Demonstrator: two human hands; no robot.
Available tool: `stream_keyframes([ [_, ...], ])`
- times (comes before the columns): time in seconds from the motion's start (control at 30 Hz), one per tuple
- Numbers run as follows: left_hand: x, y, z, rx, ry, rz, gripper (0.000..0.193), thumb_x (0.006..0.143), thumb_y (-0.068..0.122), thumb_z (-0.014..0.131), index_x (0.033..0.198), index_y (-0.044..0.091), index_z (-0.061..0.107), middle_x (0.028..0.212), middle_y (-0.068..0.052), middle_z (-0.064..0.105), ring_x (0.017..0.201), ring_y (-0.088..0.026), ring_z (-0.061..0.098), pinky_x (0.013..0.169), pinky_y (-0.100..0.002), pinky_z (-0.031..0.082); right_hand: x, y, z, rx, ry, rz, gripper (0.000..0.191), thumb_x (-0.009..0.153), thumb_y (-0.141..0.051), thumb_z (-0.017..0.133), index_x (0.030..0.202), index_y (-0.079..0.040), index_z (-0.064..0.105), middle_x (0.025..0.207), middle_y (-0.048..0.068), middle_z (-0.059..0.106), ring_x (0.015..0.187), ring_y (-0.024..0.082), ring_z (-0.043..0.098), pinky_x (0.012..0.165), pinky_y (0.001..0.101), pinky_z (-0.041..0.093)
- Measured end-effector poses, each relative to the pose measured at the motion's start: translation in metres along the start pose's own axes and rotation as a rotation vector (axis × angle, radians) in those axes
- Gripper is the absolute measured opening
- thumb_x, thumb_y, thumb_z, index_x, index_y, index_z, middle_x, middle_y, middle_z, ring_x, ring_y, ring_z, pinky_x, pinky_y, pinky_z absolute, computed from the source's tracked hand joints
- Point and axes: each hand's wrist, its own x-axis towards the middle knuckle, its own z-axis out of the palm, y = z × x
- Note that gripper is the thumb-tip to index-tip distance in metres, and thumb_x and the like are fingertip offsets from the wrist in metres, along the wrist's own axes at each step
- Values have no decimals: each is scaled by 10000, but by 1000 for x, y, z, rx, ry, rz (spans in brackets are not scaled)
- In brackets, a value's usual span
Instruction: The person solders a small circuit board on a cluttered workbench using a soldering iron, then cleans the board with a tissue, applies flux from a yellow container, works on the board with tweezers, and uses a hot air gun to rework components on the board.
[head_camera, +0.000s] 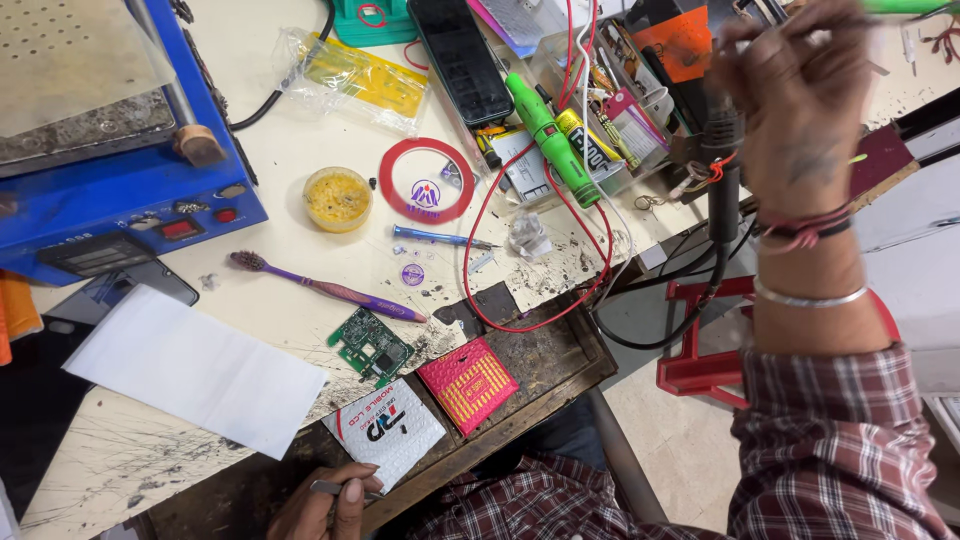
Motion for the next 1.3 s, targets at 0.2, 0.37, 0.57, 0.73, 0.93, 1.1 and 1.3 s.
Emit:
stream_keyframes([
  [0.2, -3, 1, -1, -1, 32, 49, 437, 991, 390, 527, 915, 54, 795, 702, -94, 798, 718, -189, 826, 674, -367, 652, 34, -11, -76, -246, 156, -186, 44, 1157, -21, 564, 1177, -46, 534, 1055, 128, 722, 844, 172, 710, 757, 270, 591],
  [0.37, -1, -3, -3, 14, -31, 26, 444, 983, 395, 512, 937, 61, 801, 719, -91, 801, 733, -196, 814, 674, -371, 654, -9, -5, -123, -506, 230, -155, 74, 1226, -56, 485, 1243, -3, 535, 1059, 130, 701, 868, 172, 698, 814, 276, 599],
  [0.57, -2, -3, -2, 22, -21, 51, 444, 981, 406, 524, 928, 59, 796, 726, -84, 806, 746, -197, 782, 669, -365, 658, -95, 16, -126, -498, 257, 22, 141, 1243, -81, 554, 1285, 22, 467, 1132, 146, 716, 895, 198, 735, 821, 292, 641],
  [0.73, -2, -4, -3, 13, -10, 47, 441, 981, 401, 529, 953, 52, 797, 728, -90, 805, 728, -203, 770, 673, -363, 645, -117, 21, -113, -422, 247, 59, 153, 1258, -115, 544, 1288, 30, 505, 1137, 157, 727, 931, 190, 735, 880, 282, 629],
  [0.93, -4, -3, -3, 13, -20, 9, 431, 980, 393, 533, 940, 57, 800, 734, -87, 805, 758, -191, 776, 700, -352, 649, -115, 47, -116, -460, 332, 163, 139, 1165, -125, 565, 1247, -17, 533, 1103, 87, 692, 881, 179, 737, 794, 303, 629],
  [1.1, -4, -1, -2, -1, 11, 50, 435, 992, 397, 529, 944, 59, 798, 735, -85, 800, 761, -197, 769, 739, -359, 643, -104, 51, -126, -313, 229, 529, 240, 1118, -99, 584, 1349, -32, 584, 1068, 32, 688, 914, 110, 685, 796, 272, 600],
  [1.3, 0, -11, 1, 3, -41, 5, 421, 984, 390, 525, 964, 60, 785, 773, -89, 758, 752, -198, 772, 721, -359, 649, -75, 46, -128, -405, 373, 165, 445, 1121, -103, 594, 1530, 23, 471, 1381, 97, 641, 1177, 152, 663, 1008, 304, 564],
])
